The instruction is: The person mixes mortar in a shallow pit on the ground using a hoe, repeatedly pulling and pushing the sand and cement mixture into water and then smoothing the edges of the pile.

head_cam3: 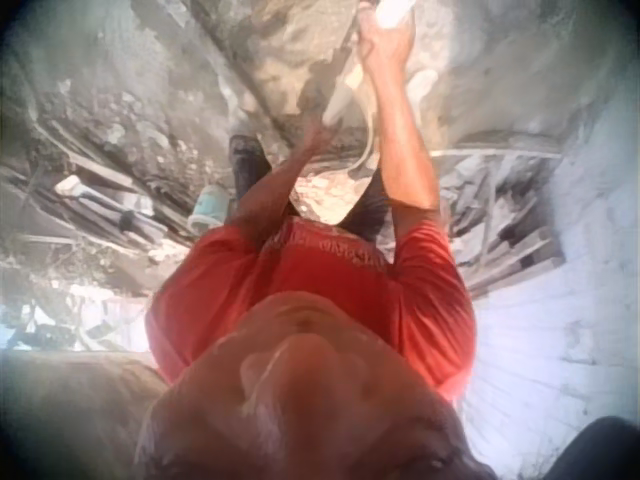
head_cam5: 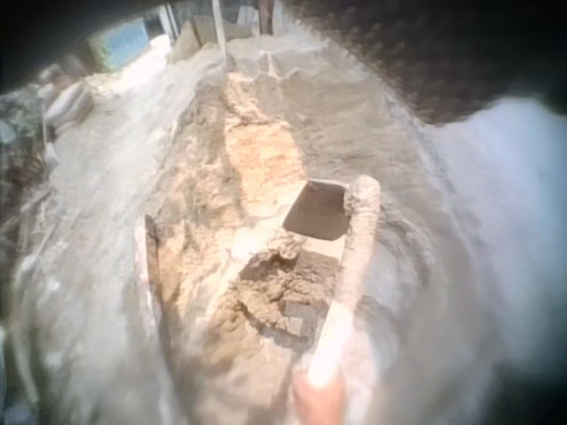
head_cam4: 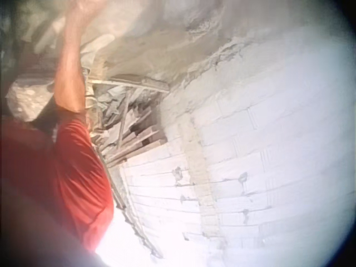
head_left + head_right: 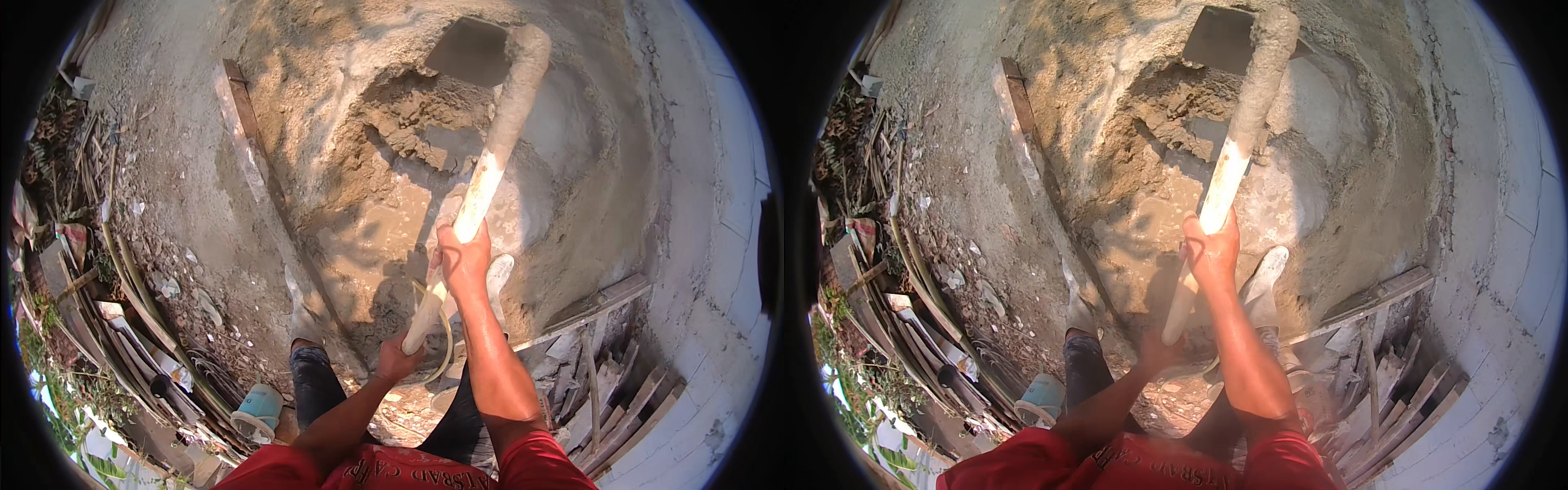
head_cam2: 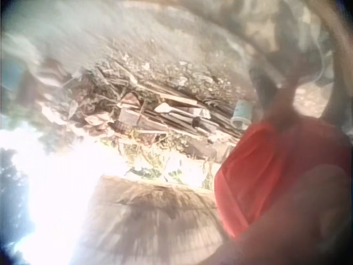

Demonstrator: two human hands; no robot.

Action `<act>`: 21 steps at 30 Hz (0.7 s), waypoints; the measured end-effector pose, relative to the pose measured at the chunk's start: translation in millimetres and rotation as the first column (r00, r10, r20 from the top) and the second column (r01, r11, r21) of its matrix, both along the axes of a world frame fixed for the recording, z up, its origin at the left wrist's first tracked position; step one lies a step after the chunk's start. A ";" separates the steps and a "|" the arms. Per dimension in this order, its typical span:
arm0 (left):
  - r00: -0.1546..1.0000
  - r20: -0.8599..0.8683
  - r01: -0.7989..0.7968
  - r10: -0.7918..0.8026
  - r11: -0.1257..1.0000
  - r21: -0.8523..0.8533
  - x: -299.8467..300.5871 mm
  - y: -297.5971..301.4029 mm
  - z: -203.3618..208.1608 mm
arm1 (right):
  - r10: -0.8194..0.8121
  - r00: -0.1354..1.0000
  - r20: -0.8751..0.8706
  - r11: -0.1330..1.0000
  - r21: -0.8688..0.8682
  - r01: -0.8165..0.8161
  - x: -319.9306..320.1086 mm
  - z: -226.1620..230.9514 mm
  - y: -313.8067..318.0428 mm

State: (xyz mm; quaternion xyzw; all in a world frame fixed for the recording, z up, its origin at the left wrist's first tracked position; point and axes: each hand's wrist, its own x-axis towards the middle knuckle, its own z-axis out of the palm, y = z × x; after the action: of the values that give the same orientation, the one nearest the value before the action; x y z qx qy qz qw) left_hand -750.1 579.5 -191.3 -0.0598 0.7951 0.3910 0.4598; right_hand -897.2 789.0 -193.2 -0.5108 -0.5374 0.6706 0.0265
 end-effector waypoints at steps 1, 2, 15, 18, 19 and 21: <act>0.996 -0.085 0.026 -0.023 0.999 0.033 -36.1 5.5 -11.7 | -0.051 0.999 0.015 0.999 -0.018 0.051 -36.4 29.5 6.1; 0.998 -0.049 -0.034 0.037 0.998 0.058 -76.0 19.6 -12.8 | 0.005 0.995 -0.103 0.995 0.102 0.005 -68.7 42.6 14.4; 0.884 0.422 -0.117 0.200 0.970 -0.214 62.2 -134.7 -13.0 | 0.390 0.867 0.312 0.916 -0.226 -0.331 19.3 -139.0 -175.8; 0.965 0.253 -0.027 0.060 0.991 -0.134 128.9 -158.4 15.2 | 0.333 0.910 0.248 0.935 0.038 -0.353 96.9 -137.7 -194.5; 0.963 0.253 -0.059 0.090 0.990 -0.126 130.1 -166.1 21.1 | 0.306 0.927 0.216 0.949 0.008 -0.315 100.0 -113.0 -201.8; 0.951 0.275 -0.110 0.140 0.987 -0.119 90.8 -169.1 6.4 | 0.226 0.967 0.119 0.973 -0.082 -0.218 52.9 -37.8 -203.6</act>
State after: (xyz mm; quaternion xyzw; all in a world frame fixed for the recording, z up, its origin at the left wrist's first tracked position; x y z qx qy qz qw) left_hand -659.2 410.3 -184.8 -0.1886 0.7349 0.3657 0.5390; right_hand -844.3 585.4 -230.9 -0.4897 -0.5684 0.6534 -0.1007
